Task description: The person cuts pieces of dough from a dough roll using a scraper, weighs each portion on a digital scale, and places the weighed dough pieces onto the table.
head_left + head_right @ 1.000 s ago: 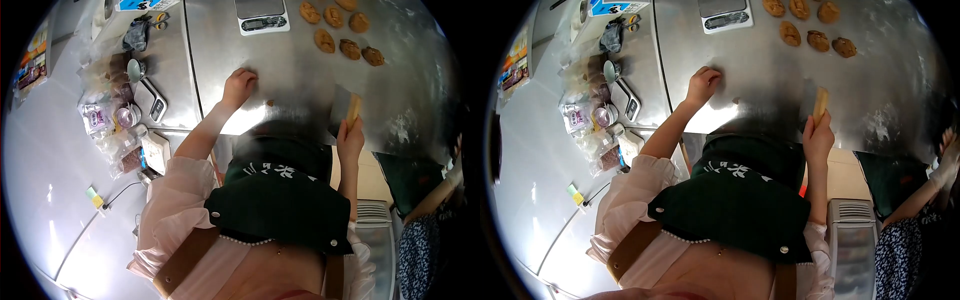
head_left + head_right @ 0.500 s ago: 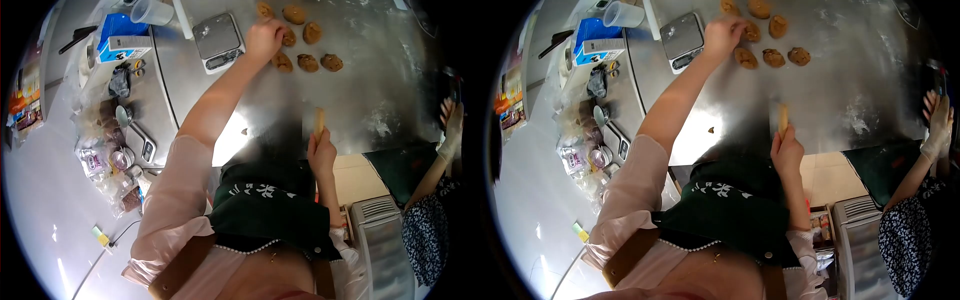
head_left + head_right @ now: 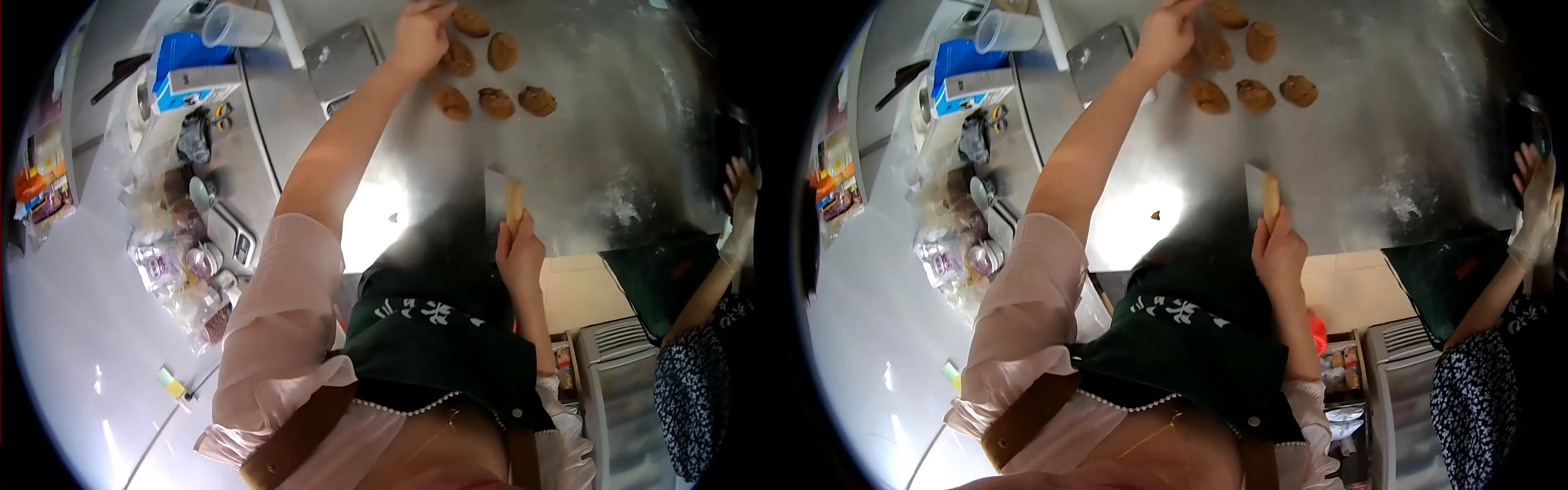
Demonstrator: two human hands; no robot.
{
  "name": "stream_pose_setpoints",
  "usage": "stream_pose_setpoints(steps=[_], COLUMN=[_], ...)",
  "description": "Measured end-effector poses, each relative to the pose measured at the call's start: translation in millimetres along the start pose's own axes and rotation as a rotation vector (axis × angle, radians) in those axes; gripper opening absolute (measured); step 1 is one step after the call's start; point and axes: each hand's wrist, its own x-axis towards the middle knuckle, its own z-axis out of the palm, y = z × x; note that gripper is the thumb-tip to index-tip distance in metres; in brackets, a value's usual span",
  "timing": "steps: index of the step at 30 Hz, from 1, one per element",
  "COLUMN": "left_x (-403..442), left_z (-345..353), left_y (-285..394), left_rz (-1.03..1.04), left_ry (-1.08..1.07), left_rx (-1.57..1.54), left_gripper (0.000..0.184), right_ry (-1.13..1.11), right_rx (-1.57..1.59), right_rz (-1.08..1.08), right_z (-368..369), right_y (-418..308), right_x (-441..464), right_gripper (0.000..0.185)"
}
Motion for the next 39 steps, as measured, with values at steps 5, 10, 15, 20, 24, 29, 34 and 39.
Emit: stream_pose_setpoints(steps=[5,10,15,20,24,29,34,39], left_x=[-119,-309,-339,-286,-281,-284,-285,-287], left_z=[-73,-102,-64,-35,-17,-17,-18,-20], left_y=[14,57,81,75,63,60,62,56], left_rz=[-0.042,-0.525,-0.517,-0.43,-0.508,-0.466,-0.433,-0.369], left_ry=[0.018,-0.45,-0.066,-0.01,0.01,0.038,0.067,0.043], left_rx=[-0.023,-0.298,-0.156,-0.17,-0.183,-0.121,-0.091,-0.057], left_gripper=[0.011,0.015,0.012,0.011,0.014,0.014,0.011,0.011], right_ry=[-0.004,-0.048,-0.109,-0.078,-0.076,-0.144,-0.207,-0.183], right_rx=[0.01,0.051,0.055,0.065,0.02,-0.054,-0.147,-0.144], right_rz=[-0.047,-0.083,-0.209,-0.276,-0.268,-0.231,-0.207,-0.212], right_z=[2,12,29,33,38,50,56,62], right_y=[-7,-22,-46,-63,-71,-79,-94,-103], right_x=[-2,-6,-14,-15,-13,-7,0,10], right_gripper=[0.036,0.035,0.036,0.035,0.038,0.034,0.029,0.029])
